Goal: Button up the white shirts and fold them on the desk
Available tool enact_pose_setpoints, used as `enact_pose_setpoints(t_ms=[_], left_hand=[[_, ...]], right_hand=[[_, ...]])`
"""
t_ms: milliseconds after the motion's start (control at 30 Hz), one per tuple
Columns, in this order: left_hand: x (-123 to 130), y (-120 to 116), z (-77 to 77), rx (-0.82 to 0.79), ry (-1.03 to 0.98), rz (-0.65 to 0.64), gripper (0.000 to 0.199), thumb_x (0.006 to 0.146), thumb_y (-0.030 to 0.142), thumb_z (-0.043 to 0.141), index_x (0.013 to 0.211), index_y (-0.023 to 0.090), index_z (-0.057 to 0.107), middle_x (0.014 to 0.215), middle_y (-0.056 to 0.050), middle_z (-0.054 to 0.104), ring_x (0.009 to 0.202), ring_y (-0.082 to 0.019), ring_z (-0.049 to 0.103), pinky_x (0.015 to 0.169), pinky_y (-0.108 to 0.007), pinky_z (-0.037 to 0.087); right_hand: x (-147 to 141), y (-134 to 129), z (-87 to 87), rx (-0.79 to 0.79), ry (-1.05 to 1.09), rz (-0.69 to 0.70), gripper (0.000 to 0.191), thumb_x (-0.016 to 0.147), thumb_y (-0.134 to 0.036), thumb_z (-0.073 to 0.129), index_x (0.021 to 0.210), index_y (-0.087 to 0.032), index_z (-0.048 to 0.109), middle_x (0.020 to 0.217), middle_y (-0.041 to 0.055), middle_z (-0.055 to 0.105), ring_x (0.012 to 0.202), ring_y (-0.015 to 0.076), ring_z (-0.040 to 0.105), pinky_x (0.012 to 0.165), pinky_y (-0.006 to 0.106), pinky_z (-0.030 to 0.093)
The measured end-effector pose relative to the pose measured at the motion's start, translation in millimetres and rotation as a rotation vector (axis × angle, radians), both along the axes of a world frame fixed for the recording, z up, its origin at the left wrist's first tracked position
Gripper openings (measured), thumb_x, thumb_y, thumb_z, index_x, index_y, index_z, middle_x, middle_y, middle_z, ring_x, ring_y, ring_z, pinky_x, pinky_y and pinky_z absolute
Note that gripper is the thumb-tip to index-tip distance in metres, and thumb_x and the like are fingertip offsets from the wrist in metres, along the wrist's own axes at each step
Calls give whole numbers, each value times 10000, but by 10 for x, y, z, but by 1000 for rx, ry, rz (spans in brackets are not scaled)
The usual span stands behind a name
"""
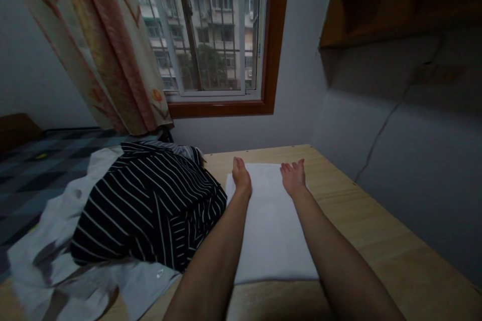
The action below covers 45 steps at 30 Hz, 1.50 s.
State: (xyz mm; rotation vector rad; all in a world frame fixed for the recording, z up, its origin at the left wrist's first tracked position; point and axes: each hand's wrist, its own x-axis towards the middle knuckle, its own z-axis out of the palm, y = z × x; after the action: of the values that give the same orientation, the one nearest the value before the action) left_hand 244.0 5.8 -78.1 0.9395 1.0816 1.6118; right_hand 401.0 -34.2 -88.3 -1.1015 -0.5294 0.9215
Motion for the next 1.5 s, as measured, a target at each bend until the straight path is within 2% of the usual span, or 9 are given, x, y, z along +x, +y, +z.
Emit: enact_pose_setpoints(t_ms=[267, 433, 633, 767, 900, 1100, 1267, 1367, 1500], left_hand=[[-195, -71, 102, 105, 265, 194, 490, 959, 358, 420, 1379, 110, 472, 1443, -157, 465, 1354, -201, 416, 1140, -306, 280], [-294, -308, 318, 336, 414, 376, 432, 932, 240, 418, 1348, 167, 513, 1374, -110, 541, 1315, -183, 455, 1140, -325, 293], [-256, -675, 715, 567, 862, 150, 408, 915, 177, 410, 1288, 170, 574, 1393, -95, 530, 1379, -237, 358, 1173, -440, 218], [-273, -773, 520, 447, 1506, -186, 425, 932, 203, 383, 1329, 176, 531, 1449, -88, 474, 1410, -281, 291, 1158, -521, 193], [-357, -731, 187, 287, 1752, -359, 505, 973, 326, 277, 1441, 176, 389, 1540, -71, 334, 1426, -283, 256, 1142, -511, 242], [-374, -627, 154, 155, 1783, -349, 654, 949, 515, 238, 1495, 161, 297, 1584, -90, 205, 1449, -311, 185, 1162, -508, 178], [-358, -600, 163, 102, 1780, -315, 701, 929, 574, 229, 1504, 175, 283, 1582, -117, 199, 1448, -325, 182, 1157, -527, 157], [-332, -576, 134, 109, 1780, -291, 681, 931, 555, 228, 1499, 185, 296, 1581, -112, 206, 1446, -325, 187, 1151, -541, 155], [-174, -559, 110, 108, 1777, -217, 658, 933, 525, 234, 1490, 185, 316, 1573, -115, 235, 1438, -332, 206, 1142, -558, 162]], right_hand=[[396, -249, 27, -5, -54, -116, 816, 889, -660, -7, 1437, -138, 299, 1319, 210, 492, 1210, 198, 554, 985, 397, 470], [327, -448, 30, 42, -207, -286, 675, 891, -612, 289, 1352, -139, 428, 1399, 165, 465, 1297, 202, 465, 1065, 370, 382], [94, -447, 419, 158, -696, -378, 487, 873, -424, 446, 1219, -116, 597, 1276, 148, 602, 1190, 213, 539, 1054, 372, 367], [-283, -360, 432, -84, -1184, -68, 492, 948, -286, 294, 1359, -109, 497, 1430, 139, 483, 1334, 205, 408, 1109, 374, 294], [-531, -401, 151, -363, -1547, 225, 510, 962, -296, 334, 1436, -127, 414, 1519, 116, 365, 1428, 265, 241, 1160, 462, 134], [-220, -496, 54, -655, -1587, 205, 786, 910, -679, 242, 1510, -173, 263, 1589, 113, 180, 1457, 317, 107, 1137, 582, 44], [223, -725, 77, -760, -1591, 133, 730, 943, -607, 222, 1511, -150, 252, 1569, 145, 235, 1434, 340, 193, 1113, 603, 133], [279, -1029, 164, -728, -1709, 84, 650, 967, -495, 286, 1474, -92, 334, 1539, 190, 289, 1418, 359, 228, 1115, 580, 154], [-33, -1572, 323, -497, -1832, 162, 686, 950, -506, 350, 1479, -71, 320, 1548, 195, 263, 1434, 348, 199, 1145, 524, 135]])
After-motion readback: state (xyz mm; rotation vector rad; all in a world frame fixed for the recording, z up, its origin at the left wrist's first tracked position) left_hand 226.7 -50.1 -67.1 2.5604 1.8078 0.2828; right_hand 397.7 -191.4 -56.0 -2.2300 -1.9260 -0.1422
